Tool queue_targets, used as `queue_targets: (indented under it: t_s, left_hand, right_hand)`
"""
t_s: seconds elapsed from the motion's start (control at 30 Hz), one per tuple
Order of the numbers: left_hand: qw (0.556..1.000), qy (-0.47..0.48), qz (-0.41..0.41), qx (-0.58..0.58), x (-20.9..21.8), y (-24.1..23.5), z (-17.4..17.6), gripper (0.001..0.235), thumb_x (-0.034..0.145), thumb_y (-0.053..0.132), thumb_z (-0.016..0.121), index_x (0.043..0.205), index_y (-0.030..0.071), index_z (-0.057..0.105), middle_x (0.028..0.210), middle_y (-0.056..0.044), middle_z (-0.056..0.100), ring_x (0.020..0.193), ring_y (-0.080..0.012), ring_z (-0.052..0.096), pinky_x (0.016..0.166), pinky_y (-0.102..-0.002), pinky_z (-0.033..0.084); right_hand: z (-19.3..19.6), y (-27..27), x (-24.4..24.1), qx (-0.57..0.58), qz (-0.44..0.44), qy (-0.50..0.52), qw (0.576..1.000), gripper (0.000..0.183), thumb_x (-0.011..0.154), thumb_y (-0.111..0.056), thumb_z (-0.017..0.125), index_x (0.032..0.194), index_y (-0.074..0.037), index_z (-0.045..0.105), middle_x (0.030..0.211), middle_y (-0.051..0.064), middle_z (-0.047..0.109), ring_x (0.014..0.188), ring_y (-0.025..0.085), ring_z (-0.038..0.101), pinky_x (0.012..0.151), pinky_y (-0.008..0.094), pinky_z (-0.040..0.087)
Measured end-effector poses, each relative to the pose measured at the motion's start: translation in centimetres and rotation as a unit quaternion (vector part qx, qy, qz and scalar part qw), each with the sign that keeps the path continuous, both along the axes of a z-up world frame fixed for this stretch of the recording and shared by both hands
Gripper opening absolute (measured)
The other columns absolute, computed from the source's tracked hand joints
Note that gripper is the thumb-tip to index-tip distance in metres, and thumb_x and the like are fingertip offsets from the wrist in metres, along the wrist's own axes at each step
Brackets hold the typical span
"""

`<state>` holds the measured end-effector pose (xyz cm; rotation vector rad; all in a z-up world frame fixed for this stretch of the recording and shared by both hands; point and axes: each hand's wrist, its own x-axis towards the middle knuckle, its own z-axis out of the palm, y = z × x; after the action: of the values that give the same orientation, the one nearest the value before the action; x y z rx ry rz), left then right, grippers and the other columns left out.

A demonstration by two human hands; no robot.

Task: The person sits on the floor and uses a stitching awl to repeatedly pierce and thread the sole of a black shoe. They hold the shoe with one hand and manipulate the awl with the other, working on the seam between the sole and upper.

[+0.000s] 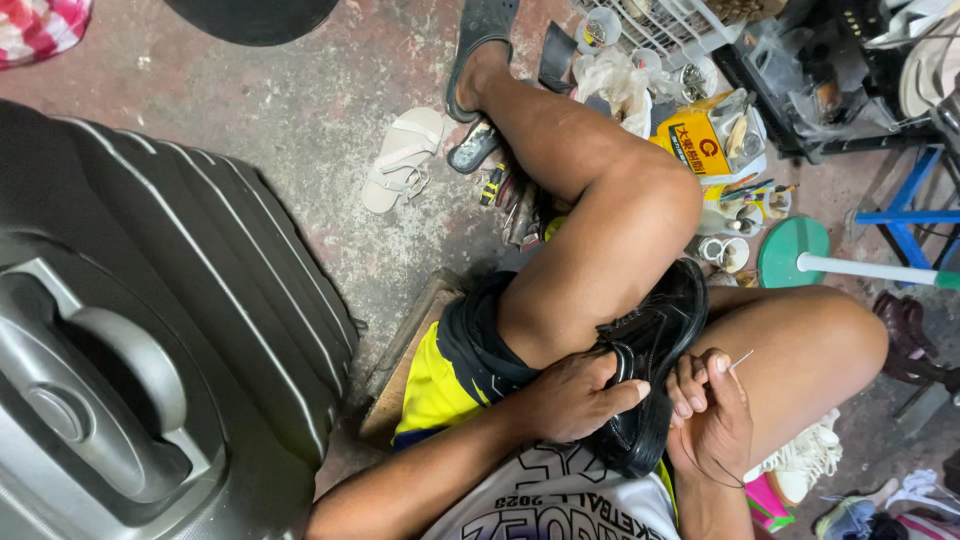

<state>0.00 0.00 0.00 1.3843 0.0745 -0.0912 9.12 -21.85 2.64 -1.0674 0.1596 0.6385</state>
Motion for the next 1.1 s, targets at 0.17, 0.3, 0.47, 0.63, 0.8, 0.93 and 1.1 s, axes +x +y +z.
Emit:
queue_targets:
  t_s: [0.17,0.3,0.47,0.63,0.8,0.93,1.1]
  left_hand:
    - [0.997,0.047,-0.044,-0.039,-0.2,-0.7,-1.3,0.042,0.105,0.037,0.057,0.088,-0.002,0.059,0.08,-0.017,0.063,0.078,-0.023,0.061,0.076,-0.039,0.05]
    - [0.956,0.001,-0.043,-0.289,-1.1,-0.7,-3.4,0.031,0.108,0.029,0.056,0.122,0.002,0.064,0.106,-0.002,0.065,0.1,-0.0097,0.057,0.094,-0.03,0.049]
    - [0.808,0.178,0.066,-0.558,-3.4,1.0,-5.7,0.04,0.101,0.01,0.07,0.136,-0.002,0.058,0.113,-0.009,0.066,0.103,-0.0218,0.062,0.095,-0.04,0.051]
    - [0.789,0.065,0.086,-0.604,-4.5,4.7,-3.1,0.081,0.087,0.021,0.077,0.154,-0.003,0.04,0.144,-0.015,0.056,0.13,-0.0254,0.057,0.114,-0.041,0.044]
    - [0.799,0.072,0.119,-0.586,-4.9,6.3,-0.5,0.101,0.081,0.035,0.081,0.16,-0.004,0.032,0.153,-0.019,0.049,0.139,-0.0309,0.051,0.12,-0.044,0.038]
    - [0.797,0.071,0.124,-0.587,-4.6,6.5,-0.2,0.103,0.079,0.038,0.08,0.159,-0.004,0.032,0.154,-0.019,0.048,0.14,-0.0315,0.05,0.121,-0.046,0.036]
    - [0.797,0.076,0.11,-0.588,-4.9,6.8,-0.6,0.103,0.079,0.037,0.08,0.159,-0.005,0.032,0.153,-0.022,0.048,0.138,-0.0332,0.05,0.12,-0.046,0.036]
  right_hand:
    - [2.0,2.5,-0.5,-0.06,-0.002,-0.051,0.997,0.024,0.111,-0.023,0.063,0.094,-0.007,0.056,0.084,0.005,0.052,0.076,0.017,0.052,0.056,0.024,0.041]
    - [4.3,2.3,0.8,-0.187,0.007,-0.158,0.97,0.016,0.101,-0.024,0.063,0.094,-0.01,0.057,0.105,0.008,0.064,0.092,0.017,0.065,0.056,0.022,0.043]
    - [7.2,-3.1,3.4,-0.265,0.056,-0.223,0.936,0.024,0.112,-0.021,0.064,0.095,-0.005,0.059,0.094,0.016,0.068,0.062,0.013,0.057,0.06,0.024,0.045]
    - [10.8,-9.3,8.2,-0.453,0.103,-0.291,0.836,0.009,0.109,-0.004,0.061,0.099,-0.006,0.06,0.104,0.007,0.069,0.081,0.011,0.065,0.074,0.023,0.053]
    - [11.2,-12.4,11.8,-0.641,0.162,-0.317,0.68,0.005,0.107,-0.004,0.061,0.102,-0.005,0.063,0.102,0.008,0.07,0.08,0.012,0.067,0.074,0.024,0.054]
    - [11.0,-12.5,10.0,-0.707,0.196,-0.321,0.599,0.003,0.105,-0.004,0.061,0.105,-0.005,0.064,0.1,0.008,0.071,0.08,0.012,0.068,0.074,0.025,0.055]
    - [11.1,-10.8,10.2,-0.729,0.234,-0.33,0.552,0.007,0.104,-0.004,0.061,0.108,-0.004,0.066,0.098,0.008,0.073,0.079,0.013,0.07,0.073,0.025,0.056]
